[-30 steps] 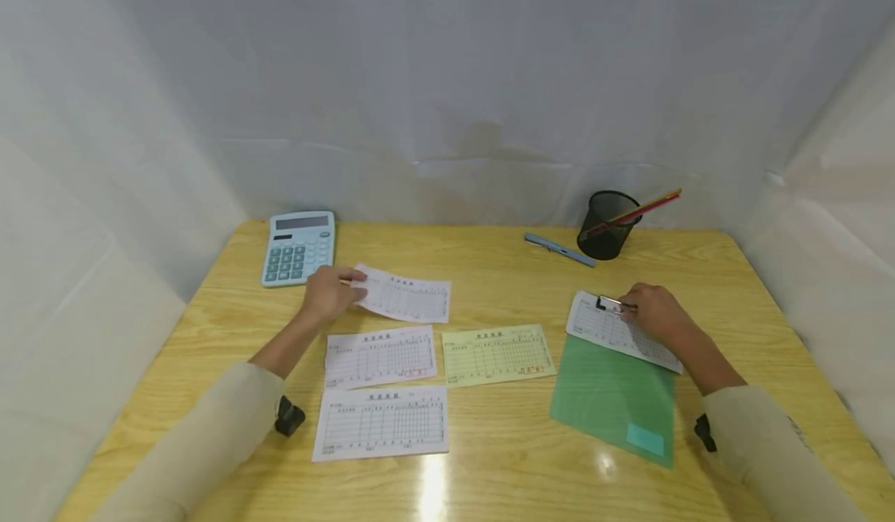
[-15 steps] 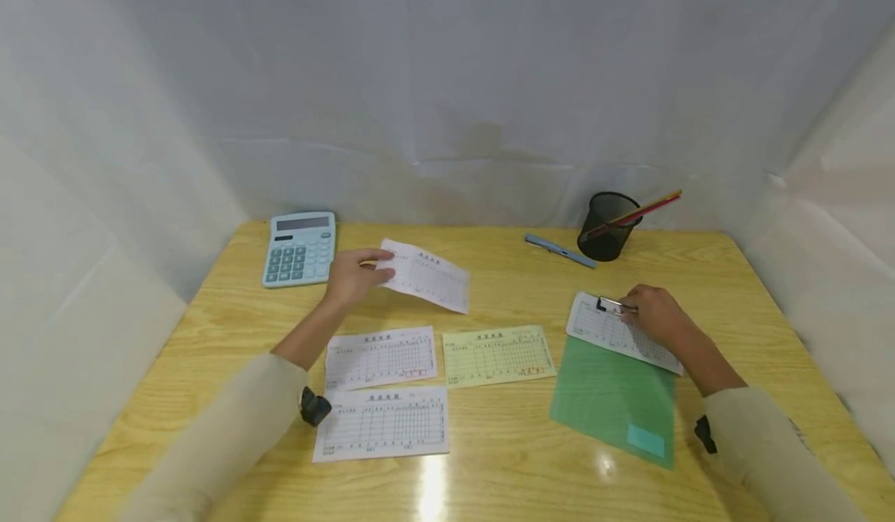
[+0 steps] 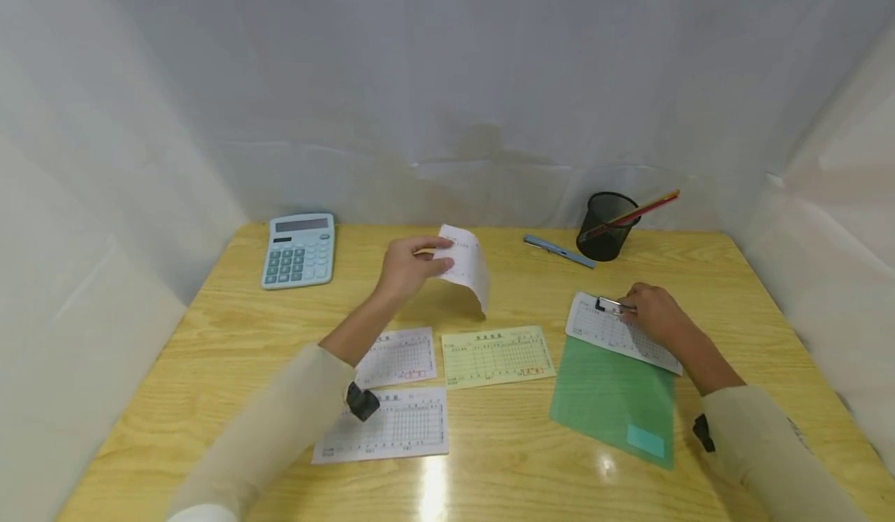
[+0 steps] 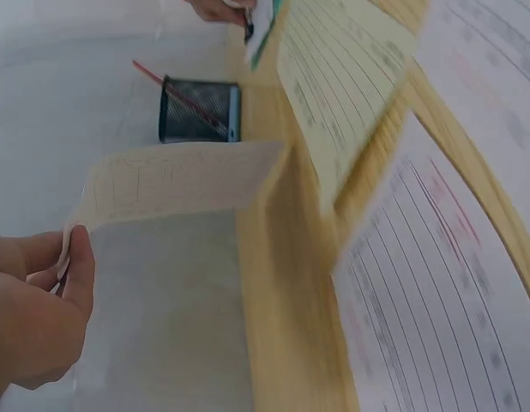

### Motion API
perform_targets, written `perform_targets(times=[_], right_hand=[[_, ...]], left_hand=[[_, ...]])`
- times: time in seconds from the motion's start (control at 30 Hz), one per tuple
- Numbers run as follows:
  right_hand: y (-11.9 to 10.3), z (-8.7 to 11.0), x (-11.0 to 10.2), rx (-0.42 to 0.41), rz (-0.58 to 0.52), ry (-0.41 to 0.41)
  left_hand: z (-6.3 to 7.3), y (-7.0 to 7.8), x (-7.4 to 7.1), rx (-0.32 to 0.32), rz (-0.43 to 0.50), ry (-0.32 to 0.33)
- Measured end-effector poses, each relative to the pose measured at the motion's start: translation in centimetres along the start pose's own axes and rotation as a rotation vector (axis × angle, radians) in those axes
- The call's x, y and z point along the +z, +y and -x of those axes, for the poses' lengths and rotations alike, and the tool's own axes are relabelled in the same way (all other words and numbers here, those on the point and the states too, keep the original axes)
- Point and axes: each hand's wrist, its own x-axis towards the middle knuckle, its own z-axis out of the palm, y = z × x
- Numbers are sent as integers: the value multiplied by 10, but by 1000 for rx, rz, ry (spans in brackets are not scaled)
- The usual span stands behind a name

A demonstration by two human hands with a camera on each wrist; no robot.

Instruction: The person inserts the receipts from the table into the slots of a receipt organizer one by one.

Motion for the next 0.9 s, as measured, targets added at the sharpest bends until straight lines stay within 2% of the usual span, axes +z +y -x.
perform_targets(times=[0.1, 0.27, 0.5, 0.67, 0.9], right_hand=[[0, 0, 1, 13, -5, -8], [-3, -1, 0, 26, -12, -16], [-4, -2, 0, 25, -30, -13], [-4, -2, -2, 12, -26, 5], [-6, -2, -2, 5, -17, 8]], left_hand=[[2, 11, 16, -3, 65, -41], [11, 23, 41, 45, 131, -123], [21, 24, 70, 83, 223, -247], [25, 13, 88, 58, 164, -288], [24, -7, 112, -6, -17, -270]])
